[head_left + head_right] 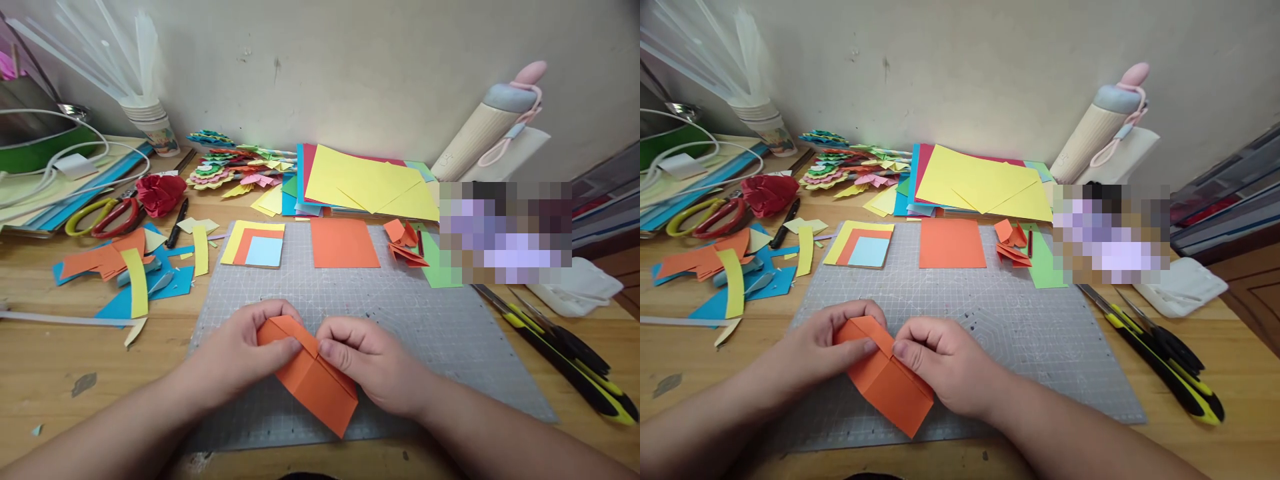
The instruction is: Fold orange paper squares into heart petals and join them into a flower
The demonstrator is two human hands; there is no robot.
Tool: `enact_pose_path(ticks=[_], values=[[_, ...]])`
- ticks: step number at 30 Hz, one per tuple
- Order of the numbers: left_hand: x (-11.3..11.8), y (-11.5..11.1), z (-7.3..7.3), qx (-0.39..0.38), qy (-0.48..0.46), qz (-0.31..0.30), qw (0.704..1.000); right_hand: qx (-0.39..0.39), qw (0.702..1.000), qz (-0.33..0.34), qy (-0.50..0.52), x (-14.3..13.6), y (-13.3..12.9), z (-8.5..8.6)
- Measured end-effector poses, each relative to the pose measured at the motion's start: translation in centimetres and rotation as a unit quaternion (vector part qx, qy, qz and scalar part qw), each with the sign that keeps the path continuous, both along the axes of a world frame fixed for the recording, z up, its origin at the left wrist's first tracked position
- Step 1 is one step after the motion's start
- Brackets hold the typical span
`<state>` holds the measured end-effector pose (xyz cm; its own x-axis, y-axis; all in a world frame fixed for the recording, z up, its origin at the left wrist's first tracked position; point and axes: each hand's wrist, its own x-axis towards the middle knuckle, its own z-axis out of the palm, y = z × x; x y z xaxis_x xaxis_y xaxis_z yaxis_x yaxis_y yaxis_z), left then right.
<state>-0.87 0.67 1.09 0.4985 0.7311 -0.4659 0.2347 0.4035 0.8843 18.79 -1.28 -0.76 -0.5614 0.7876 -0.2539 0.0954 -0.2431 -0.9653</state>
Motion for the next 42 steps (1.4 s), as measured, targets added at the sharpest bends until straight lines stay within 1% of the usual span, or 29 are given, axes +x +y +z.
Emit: enact_pose_path(ticks=[2,4,8,12,14,16,19,21,23,25,29,35,38,42], values=[[0.1,-0.1,0.1,0.017,0.016,-0.004,1.0,0.02,1.0,0.007,-0.02,0.0,-0.1,0.1],[0.2,-0.2,0.1,0.02,0.025,0.004,0.999,0.046,0.998,0.02,-0.029,0.1,-0.3,0.2],[0.3,-0.4,-0.1,0.005,0.032,0.021,0.999,0.135,0.986,0.048,-0.084,0.3,-0.4,0.2],[0.3,-0.5,-0.1,-0.004,0.03,0.021,0.999,0.224,0.961,0.044,-0.154,0.3,-0.6,0.0],[0.3,-0.6,-0.2,0.004,0.029,0.011,1.0,0.233,0.959,0.034,-0.158,0.3,-0.7,-0.1],[0.2,-0.7,-0.2,0.022,0.032,0.002,0.999,0.195,0.971,0.023,-0.139,0.3,-0.8,-0.1],[0.1,-0.8,-0.2,0.057,0.043,-0.003,0.997,0.083,0.993,-0.008,-0.088,0.1,-0.7,-0.1],[0.2,-0.9,-0.1,0.079,0.048,-0.002,0.996,0.021,0.998,-0.034,-0.053,0.1,-0.5,-0.1],[0.2,-1.0,-0.1,0.09,0.048,0.001,0.995,-0.015,0.998,-0.053,-0.028,0.1,-0.4,-0.1],[0.3,-1.1,-0.2,0.09,0.046,0.002,0.995,-0.032,0.998,-0.059,-0.02,0.1,-0.2,-0.1],[0.5,-1.2,-0.4,0.072,0.055,0.006,0.996,-0.04,0.997,-0.055,-0.036,0.2,-0.3,0.1],[0.4,-1.5,-0.5,0.034,0.051,0.057,0.996,-0.06,0.996,-0.058,-0.008,0.1,-0.4,0.4],[0.3,-1.5,-0.5,0.014,0.032,0.054,0.998,-0.067,0.996,-0.062,-0.011,0.2,-0.4,0.3],[0.3,-1.4,-0.6,-0.006,0.006,0.052,0.999,-0.057,0.996,-0.06,-0.023,0.4,-0.4,0.2]])
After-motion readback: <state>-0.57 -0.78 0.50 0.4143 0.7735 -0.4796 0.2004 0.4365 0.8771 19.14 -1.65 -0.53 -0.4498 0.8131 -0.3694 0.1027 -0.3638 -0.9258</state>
